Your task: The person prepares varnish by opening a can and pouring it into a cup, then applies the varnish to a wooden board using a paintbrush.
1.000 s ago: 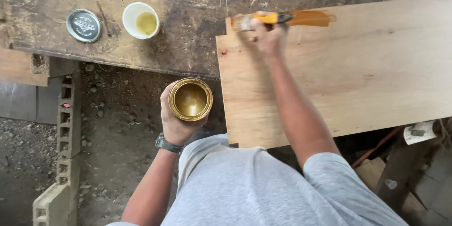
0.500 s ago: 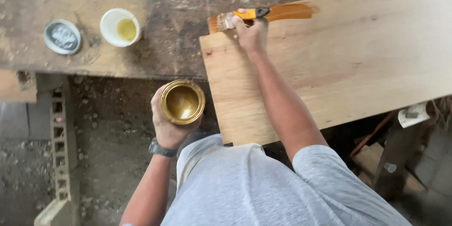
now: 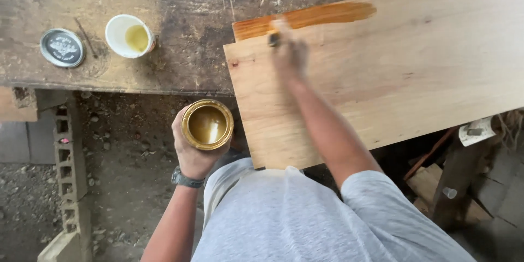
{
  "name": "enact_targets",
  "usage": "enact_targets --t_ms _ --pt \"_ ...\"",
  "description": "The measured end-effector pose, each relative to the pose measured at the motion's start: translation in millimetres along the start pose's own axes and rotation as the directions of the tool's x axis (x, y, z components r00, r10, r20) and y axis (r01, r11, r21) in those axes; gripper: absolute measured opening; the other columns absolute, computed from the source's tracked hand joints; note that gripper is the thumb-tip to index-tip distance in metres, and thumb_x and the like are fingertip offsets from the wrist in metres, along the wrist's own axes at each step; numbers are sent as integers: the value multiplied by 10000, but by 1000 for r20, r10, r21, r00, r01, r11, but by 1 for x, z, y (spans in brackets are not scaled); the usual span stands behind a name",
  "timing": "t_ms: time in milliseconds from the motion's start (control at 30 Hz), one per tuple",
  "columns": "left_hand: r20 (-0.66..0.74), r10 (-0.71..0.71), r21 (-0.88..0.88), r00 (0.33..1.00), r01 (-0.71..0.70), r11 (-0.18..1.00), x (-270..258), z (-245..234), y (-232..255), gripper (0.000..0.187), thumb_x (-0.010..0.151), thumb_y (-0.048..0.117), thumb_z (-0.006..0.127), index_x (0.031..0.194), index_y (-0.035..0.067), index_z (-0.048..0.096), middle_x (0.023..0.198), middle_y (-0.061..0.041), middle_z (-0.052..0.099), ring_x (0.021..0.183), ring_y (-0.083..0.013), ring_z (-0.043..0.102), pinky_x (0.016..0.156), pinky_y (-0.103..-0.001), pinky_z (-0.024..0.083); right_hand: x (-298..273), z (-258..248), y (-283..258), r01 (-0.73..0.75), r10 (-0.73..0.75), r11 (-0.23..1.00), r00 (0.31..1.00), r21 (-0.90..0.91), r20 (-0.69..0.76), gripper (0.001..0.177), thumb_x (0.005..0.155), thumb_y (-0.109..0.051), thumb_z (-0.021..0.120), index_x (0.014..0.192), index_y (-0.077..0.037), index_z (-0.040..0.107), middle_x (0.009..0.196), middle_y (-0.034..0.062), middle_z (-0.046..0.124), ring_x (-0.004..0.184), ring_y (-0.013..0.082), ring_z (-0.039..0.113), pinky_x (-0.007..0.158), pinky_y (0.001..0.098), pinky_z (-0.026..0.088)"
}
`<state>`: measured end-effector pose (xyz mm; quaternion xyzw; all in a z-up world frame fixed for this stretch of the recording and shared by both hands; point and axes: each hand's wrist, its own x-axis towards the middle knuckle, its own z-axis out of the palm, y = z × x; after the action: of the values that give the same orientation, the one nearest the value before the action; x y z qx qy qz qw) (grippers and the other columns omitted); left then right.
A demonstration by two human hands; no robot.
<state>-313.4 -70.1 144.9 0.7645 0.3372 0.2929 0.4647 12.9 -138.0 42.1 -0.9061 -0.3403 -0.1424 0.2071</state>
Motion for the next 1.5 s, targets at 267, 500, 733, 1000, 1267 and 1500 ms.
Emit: enact_targets --t_ms 267,500,733,1000,1267,1500 --pt "-18 -64 -64 998 62 996 0 -6 10 999 625 196 933 1455 10 410 1417 -165 525 1306 -324 575 1175 -420 462 33 -8 -52 -604 333 313 793 733 511 199 877 -124 757 1057 -38 757 871 115 737 704 162 737 460 286 710" --pt "-35 -37 -20 999 37 999 -3 -11 6 976 645 212 923 1452 6 415 1409 -173 526 1290 -338 587 1157 -428 483 37 2 -43 -644 375 443 765 623 524 206 921 -100 723 1105 -9 707 1055 194 750 726 190 791 450 186 682" --pt "-4 -19 52 1000 19 998 -8 1 -1 1036 624 320 955 1453 1 423 1403 -191 521 1296 -357 566 1150 -454 469 35 3 -45 -684 397 426 730 592 556 217 855 -163 743 1040 -49 747 887 94 762 647 127 710 409 250 653" --pt "4 -10 68 1000 10 998 -8 16 4 1080 602 318 953 1473 -10 404 1431 -197 502 1326 -366 542 1170 -466 449 73 34 262 -567 635 344 727 748 260 157 832 -16 709 938 -123 753 925 98 806 824 196 796 747 341 669" --pt "-23 26 135 999 -22 991 -16 26 14 992 611 245 929 1419 -50 434 1344 -237 553 1223 -374 598 1111 -460 486 45 16 228 -384 390 914 920 -133 30 260 840 -68 646 1071 -173 704 840 75 768 713 281 720 635 424 551" --pt "-22 75 161 997 -70 984 -7 68 41 997 616 189 940 1424 -74 418 1352 -248 534 1230 -396 588 1113 -472 493 58 36 215 -426 459 -260 735 867 499 144 836 24 584 749 -39 679 729 179 694 620 318 664 627 550 596"
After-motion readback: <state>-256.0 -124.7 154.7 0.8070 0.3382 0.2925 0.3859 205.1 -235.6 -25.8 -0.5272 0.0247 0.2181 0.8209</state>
